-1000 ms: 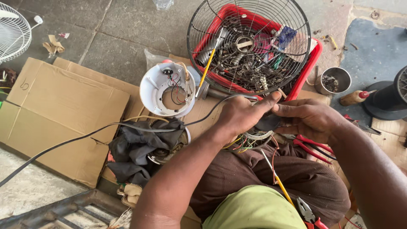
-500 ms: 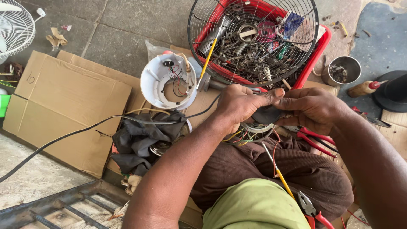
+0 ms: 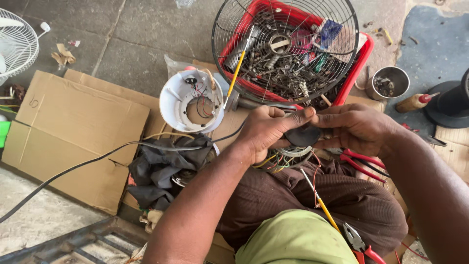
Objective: The person sits on the floor and repairs a small electrical motor, likely from a fan. They use a screwdriver to remove the end cap, wipe the internal components with a cloth, and then reassemble the motor housing.
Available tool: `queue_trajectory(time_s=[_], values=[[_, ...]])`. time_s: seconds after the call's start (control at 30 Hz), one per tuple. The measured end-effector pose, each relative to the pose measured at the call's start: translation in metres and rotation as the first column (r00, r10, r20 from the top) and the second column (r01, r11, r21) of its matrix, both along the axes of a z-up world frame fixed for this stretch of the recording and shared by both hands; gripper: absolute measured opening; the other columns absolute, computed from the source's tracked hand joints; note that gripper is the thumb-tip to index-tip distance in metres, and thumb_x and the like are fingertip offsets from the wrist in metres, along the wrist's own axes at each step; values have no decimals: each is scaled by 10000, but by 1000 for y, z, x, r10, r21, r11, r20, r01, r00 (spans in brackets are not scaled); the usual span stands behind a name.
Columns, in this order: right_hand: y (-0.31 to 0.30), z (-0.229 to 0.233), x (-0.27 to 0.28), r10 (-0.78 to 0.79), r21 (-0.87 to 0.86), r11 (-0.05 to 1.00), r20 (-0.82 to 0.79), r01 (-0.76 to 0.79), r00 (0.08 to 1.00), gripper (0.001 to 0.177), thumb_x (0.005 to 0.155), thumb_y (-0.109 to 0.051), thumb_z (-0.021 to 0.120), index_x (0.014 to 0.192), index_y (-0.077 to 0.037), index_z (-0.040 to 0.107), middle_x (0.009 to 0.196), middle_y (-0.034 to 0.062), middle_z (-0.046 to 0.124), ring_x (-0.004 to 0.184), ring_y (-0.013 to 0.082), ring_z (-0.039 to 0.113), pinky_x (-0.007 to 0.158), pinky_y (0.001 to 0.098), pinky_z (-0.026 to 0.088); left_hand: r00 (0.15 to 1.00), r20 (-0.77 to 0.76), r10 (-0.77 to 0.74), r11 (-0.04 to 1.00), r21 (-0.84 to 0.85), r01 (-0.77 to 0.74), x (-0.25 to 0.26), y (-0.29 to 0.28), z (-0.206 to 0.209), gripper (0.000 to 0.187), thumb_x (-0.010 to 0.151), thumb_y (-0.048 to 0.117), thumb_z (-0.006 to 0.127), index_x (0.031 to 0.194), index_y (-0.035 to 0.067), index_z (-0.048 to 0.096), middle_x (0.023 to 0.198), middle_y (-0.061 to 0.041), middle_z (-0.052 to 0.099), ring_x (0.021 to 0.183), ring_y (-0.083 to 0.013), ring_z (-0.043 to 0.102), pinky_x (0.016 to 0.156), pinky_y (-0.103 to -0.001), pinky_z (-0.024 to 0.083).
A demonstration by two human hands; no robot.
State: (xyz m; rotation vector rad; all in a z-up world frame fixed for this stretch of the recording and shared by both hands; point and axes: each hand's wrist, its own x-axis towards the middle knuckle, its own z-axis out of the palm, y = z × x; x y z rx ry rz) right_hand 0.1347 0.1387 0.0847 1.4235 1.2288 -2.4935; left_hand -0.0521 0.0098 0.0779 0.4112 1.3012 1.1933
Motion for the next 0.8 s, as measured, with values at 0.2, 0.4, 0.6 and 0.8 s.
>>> queue_trajectory(time_s=[0.2,0.4,0.6,0.8], values=[[3,-6,-2,20,28,999,30,-21,999,373,917,-173,649,1187,83,665,1064,150,726,943,251,714,850,446,619,991,-128,-43,998,-53,36,4,3,1,694,584,461,936,995,-25,659,909,-125,753,717,-158,745,603,-286,637],[-2,4,-13,27,120,992,155,-46,987,380,867,-202,711,1147,56,715,1036,123,733,901,211,716,807,368,616,982,-175,-71,991,-123,49,2,8,-1,669,567,413,940,995,-18,658,894,-123,763,713,-176,756,581,-306,635],[-2,3,-20,40,134,989,200,-68,979,388,865,-193,721,1164,54,704,1049,108,731,957,223,712,854,390,606,994,-92,-54,990,-136,41,0,12,-4,660,546,374,954,980,-7,635,903,-118,757,743,-192,771,602,-320,672],[6,2,-8,43,30,999,91,-45,995,422,870,-187,682,1201,74,686,1109,146,753,989,246,730,869,423,604,932,-357,-66,991,-133,20,6,16,7,709,593,357,979,994,-100,615,872,-141,735,683,-170,736,532,-291,617]])
